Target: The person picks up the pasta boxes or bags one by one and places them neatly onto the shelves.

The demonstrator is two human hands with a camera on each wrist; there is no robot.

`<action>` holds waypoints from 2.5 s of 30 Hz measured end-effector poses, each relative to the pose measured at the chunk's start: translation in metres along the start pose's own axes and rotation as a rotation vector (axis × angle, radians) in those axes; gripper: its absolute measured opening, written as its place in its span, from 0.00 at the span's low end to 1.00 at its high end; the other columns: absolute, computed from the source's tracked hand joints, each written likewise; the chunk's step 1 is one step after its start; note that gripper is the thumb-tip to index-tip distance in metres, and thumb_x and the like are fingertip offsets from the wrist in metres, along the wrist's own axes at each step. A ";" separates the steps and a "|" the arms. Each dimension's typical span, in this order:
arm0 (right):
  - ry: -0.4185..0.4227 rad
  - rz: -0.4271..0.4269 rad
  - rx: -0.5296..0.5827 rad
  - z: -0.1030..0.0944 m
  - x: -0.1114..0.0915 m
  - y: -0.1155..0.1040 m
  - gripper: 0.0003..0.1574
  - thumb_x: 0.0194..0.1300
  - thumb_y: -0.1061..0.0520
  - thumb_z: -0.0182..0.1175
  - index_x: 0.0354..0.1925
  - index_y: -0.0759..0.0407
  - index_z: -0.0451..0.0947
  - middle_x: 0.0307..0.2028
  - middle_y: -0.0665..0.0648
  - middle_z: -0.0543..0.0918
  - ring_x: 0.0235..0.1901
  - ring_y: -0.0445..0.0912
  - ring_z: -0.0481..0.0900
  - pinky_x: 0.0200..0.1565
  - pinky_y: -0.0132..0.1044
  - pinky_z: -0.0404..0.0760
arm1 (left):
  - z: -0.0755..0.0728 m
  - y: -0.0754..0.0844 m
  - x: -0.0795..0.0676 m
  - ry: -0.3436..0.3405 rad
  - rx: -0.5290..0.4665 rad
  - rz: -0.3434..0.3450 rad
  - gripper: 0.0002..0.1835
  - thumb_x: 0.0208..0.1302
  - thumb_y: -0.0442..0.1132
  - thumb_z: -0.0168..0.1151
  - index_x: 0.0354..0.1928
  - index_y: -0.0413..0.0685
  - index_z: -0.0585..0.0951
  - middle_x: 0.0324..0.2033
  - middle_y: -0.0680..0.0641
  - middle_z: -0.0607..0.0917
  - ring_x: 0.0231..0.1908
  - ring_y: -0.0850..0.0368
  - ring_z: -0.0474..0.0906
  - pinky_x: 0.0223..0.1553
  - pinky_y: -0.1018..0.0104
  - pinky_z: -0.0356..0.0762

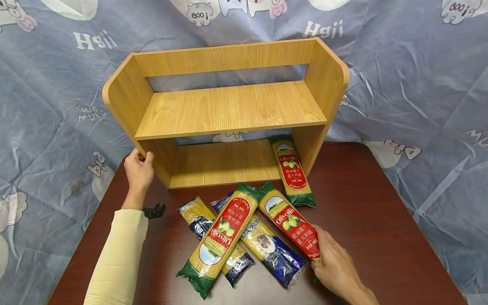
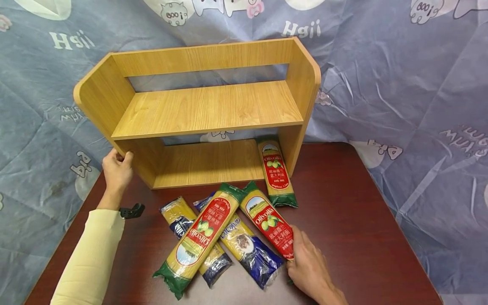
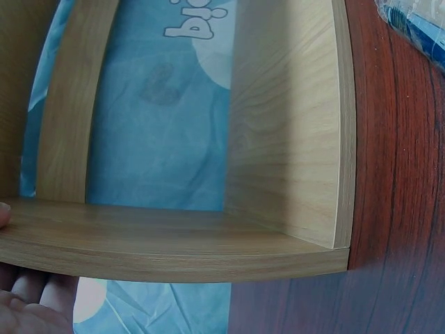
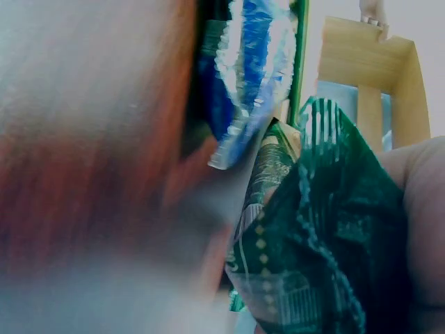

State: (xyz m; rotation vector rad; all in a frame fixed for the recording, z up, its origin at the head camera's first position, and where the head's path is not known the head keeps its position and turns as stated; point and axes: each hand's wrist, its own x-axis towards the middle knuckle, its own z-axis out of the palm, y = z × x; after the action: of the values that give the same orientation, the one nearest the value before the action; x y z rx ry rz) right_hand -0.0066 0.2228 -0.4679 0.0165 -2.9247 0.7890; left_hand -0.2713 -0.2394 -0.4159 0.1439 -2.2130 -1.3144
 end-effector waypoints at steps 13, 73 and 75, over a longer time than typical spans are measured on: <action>0.068 0.004 -0.030 -0.019 0.003 0.002 0.53 0.38 0.73 0.66 0.67 0.65 0.65 0.50 0.65 0.79 0.40 0.59 0.82 0.33 0.59 0.79 | 0.000 -0.002 0.001 0.009 -0.012 0.026 0.13 0.71 0.36 0.57 0.48 0.33 0.84 0.37 0.36 0.89 0.36 0.56 0.85 0.29 0.81 0.74; 0.122 0.174 0.348 0.001 0.109 -0.061 0.55 0.53 0.61 0.68 0.74 0.69 0.55 0.59 0.70 0.74 0.51 0.63 0.75 0.54 0.60 0.74 | 0.003 -0.007 0.003 0.032 -0.005 0.035 0.11 0.70 0.34 0.57 0.46 0.34 0.84 0.36 0.37 0.89 0.32 0.70 0.80 0.30 0.79 0.74; 0.115 0.178 0.363 0.002 0.114 -0.063 0.55 0.53 0.62 0.68 0.75 0.69 0.54 0.58 0.70 0.74 0.51 0.63 0.76 0.54 0.59 0.75 | 0.003 -0.006 0.002 0.032 -0.003 0.032 0.12 0.70 0.34 0.56 0.46 0.34 0.84 0.37 0.37 0.89 0.32 0.70 0.81 0.30 0.79 0.74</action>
State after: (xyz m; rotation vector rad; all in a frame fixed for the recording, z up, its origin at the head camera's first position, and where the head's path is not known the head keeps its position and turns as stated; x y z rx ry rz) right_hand -0.1174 0.1695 -0.4255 -0.2517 -2.6620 1.2912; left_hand -0.2761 -0.2413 -0.4214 0.1274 -2.1771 -1.2899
